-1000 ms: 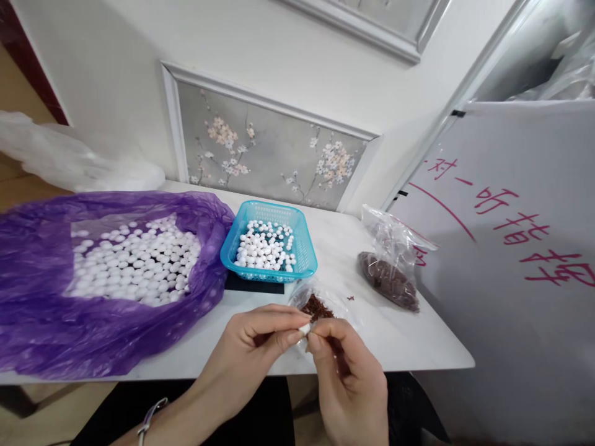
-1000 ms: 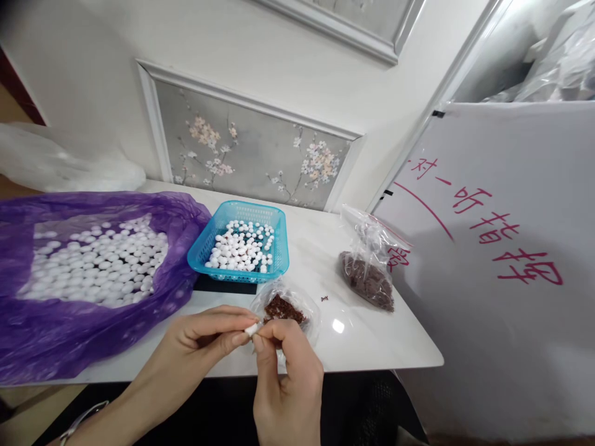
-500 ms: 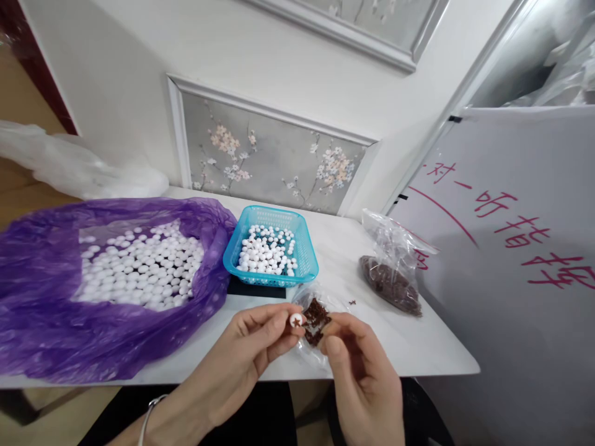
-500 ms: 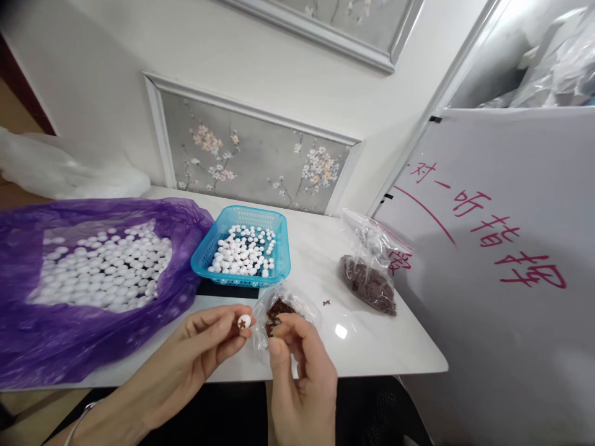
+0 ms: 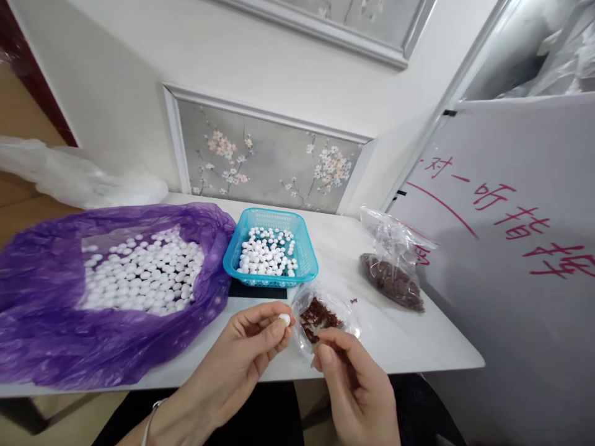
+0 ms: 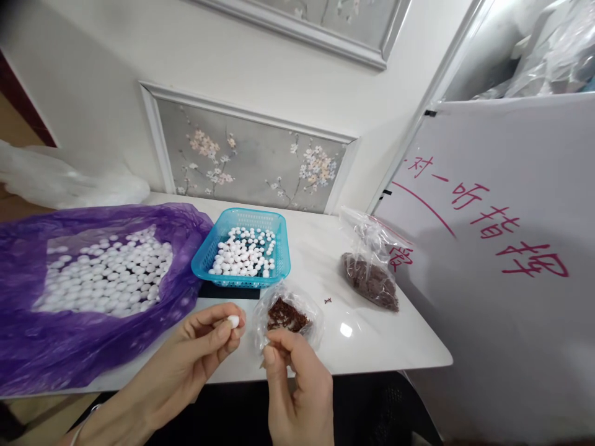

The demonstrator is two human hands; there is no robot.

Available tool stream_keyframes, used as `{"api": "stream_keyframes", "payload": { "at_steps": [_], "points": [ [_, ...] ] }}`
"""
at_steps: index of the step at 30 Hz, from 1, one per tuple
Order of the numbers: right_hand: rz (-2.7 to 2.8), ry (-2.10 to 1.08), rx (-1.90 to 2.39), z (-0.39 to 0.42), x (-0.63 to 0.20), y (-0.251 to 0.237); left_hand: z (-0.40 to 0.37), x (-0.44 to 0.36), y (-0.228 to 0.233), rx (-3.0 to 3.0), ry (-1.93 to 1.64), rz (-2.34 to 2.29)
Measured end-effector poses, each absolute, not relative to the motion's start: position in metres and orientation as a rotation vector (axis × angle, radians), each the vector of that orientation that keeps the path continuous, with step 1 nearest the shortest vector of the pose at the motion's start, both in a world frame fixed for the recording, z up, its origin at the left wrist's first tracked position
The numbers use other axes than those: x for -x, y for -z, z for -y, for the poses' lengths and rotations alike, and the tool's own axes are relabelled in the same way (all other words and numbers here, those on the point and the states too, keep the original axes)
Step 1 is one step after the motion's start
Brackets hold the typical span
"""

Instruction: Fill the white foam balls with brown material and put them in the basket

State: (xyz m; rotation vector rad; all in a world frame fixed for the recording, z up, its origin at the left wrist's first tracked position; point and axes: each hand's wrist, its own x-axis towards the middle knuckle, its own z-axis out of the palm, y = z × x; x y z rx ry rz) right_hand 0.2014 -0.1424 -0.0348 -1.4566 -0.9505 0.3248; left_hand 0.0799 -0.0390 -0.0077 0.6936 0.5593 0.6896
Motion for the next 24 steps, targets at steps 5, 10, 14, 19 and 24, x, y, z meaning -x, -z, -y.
{"api": "stream_keyframes", "payload": {
  "at_steps": [5, 10, 14, 19, 24],
  "points": [
    [0.967, -0.234, 1.493, 0.145, -0.214, 0.038, 0.026, -0.083, 0.006, -0.807, -0.785, -0.639],
    [1.298, 0.019, 1.713, 0.134, -0.24, 0.041, -0.017, -0.092, -0.018, -0.973, -0.995, -0.688],
    [1.65, 0.127, 2.05, 0.113, -0.242, 0.042, -0.045, -0.08, -0.036, -1.217, -1.066, -0.741],
    [1.806, 0.087, 2.172, 0.099, -0.234, 0.047, -0.058, -0.024, -0.048, -1.482, -1.278, -0.92],
    [1.801, 0.118, 2.215, 0.1, -0.239, 0.055, -0.072, 0.034, -0.049, -2.059, -1.012, -1.398]
  ]
}}
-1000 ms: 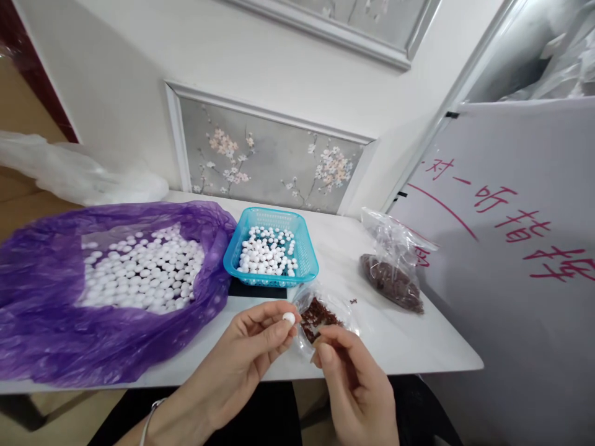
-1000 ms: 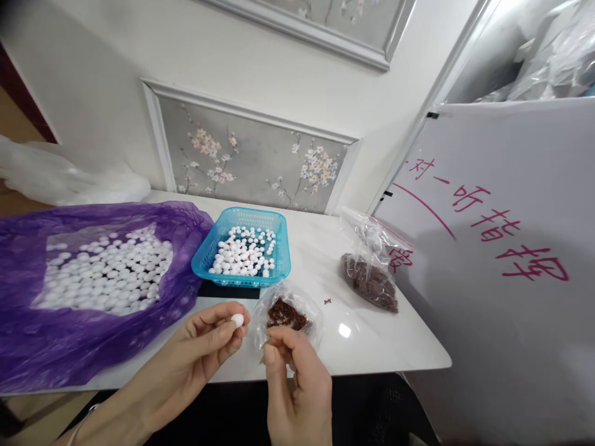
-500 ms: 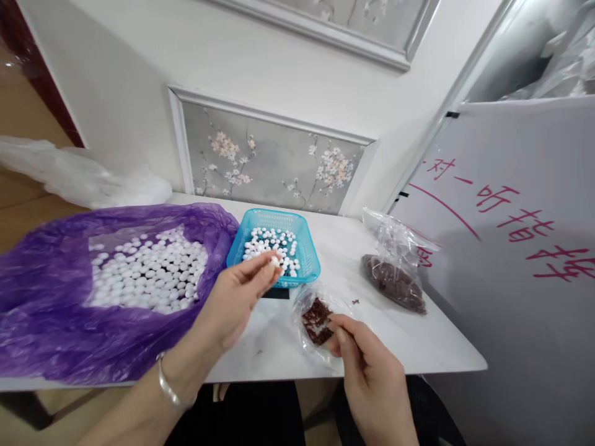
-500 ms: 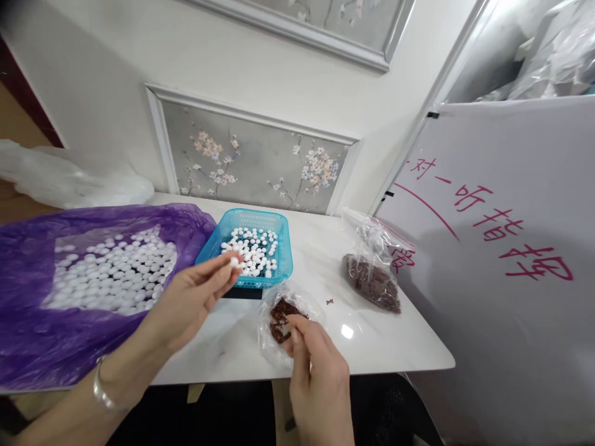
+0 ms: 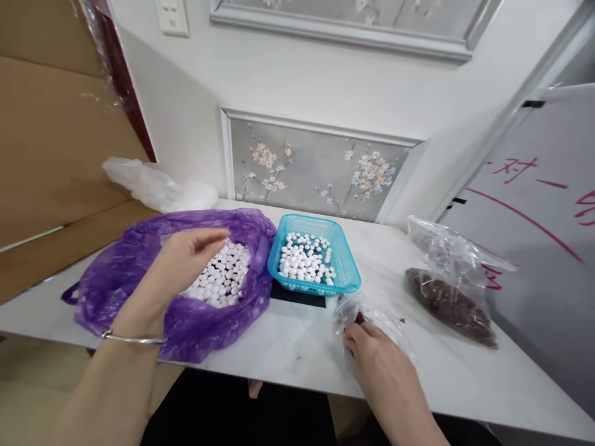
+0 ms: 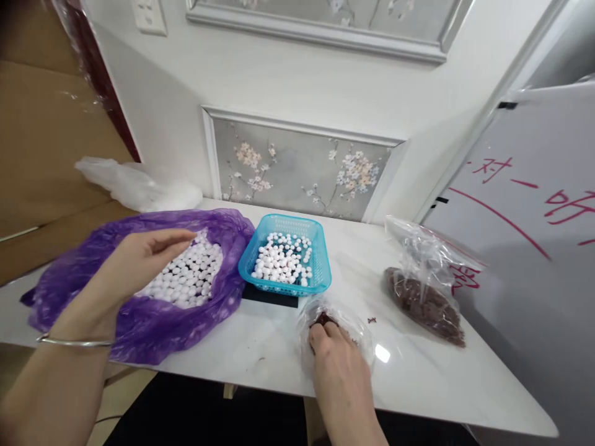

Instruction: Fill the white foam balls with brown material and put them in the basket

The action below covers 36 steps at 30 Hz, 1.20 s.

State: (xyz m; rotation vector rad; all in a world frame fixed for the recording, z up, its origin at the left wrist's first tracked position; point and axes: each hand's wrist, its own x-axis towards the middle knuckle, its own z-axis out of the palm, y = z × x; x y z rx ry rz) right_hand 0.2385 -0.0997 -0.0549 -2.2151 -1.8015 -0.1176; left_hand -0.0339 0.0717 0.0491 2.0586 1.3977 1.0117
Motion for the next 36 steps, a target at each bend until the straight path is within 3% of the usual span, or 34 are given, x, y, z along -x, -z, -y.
{"api": "stream_keyframes", "payload": {
  "at_steps": [6, 14, 19, 23, 26, 31, 36],
  "points": [
    [1.802, 0.146, 2.179, 0.101, -0.242, 0.064, -0.074, 0.033, -0.017, -2.403, -0.5, -1.321],
    [1.677, 0.111, 2.065, 0.102, -0.244, 0.056, -0.066, 0.018, 0.0, -2.51, -0.378, -1.276],
    [1.552, -0.076, 1.893, 0.109, -0.246, 0.045, -0.07, 0.027, -0.007, -2.492, -0.497, -1.326],
    [1.31, -0.363, 1.724, 0.117, -0.249, 0.042, -0.064, 0.024, -0.014, -2.286, -0.895, -1.382],
    [1.213, -0.409, 1.696, 0.12, -0.251, 0.044, -0.043, 0.007, -0.016, -1.852, -1.045, -1.144],
    [1.199, -0.445, 1.688, 0.122, -0.254, 0.049, -0.002, -0.032, -0.012, -1.071, -0.738, -0.658],
    [1.167, -0.453, 1.653, 0.123, -0.252, 0.052, 0.008, -0.043, -0.011, -0.893, -0.672, -0.58]
  ]
}}
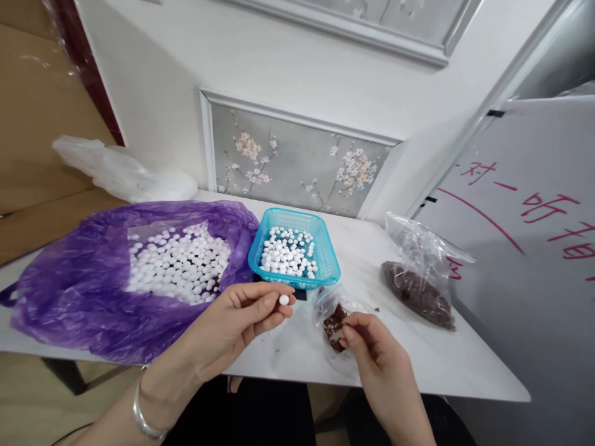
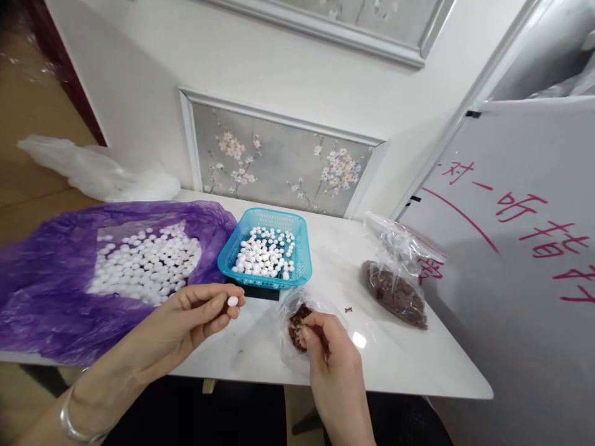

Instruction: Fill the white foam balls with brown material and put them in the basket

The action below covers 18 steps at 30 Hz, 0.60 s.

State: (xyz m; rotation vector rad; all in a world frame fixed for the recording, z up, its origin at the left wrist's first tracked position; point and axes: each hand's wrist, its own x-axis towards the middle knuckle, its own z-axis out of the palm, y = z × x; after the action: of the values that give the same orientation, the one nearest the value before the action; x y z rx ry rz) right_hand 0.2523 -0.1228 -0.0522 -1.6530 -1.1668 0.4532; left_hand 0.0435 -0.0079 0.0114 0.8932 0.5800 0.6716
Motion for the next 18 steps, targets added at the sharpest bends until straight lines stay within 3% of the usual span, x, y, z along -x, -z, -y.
{"api": "stream_keyframes", "payload": {
  "at_steps": [11, 18],
  "points": [
    [1.138, -0.302, 1.656, 0.124, -0.241, 0.04, 0.005, -0.035, -0.013, -1.069, -0.814, -0.53],
    [1.101, -0.268, 1.763, 0.128, -0.259, 0.063, 0.01, -0.031, -0.004, -1.264, -0.857, -0.677]
  ]
}}
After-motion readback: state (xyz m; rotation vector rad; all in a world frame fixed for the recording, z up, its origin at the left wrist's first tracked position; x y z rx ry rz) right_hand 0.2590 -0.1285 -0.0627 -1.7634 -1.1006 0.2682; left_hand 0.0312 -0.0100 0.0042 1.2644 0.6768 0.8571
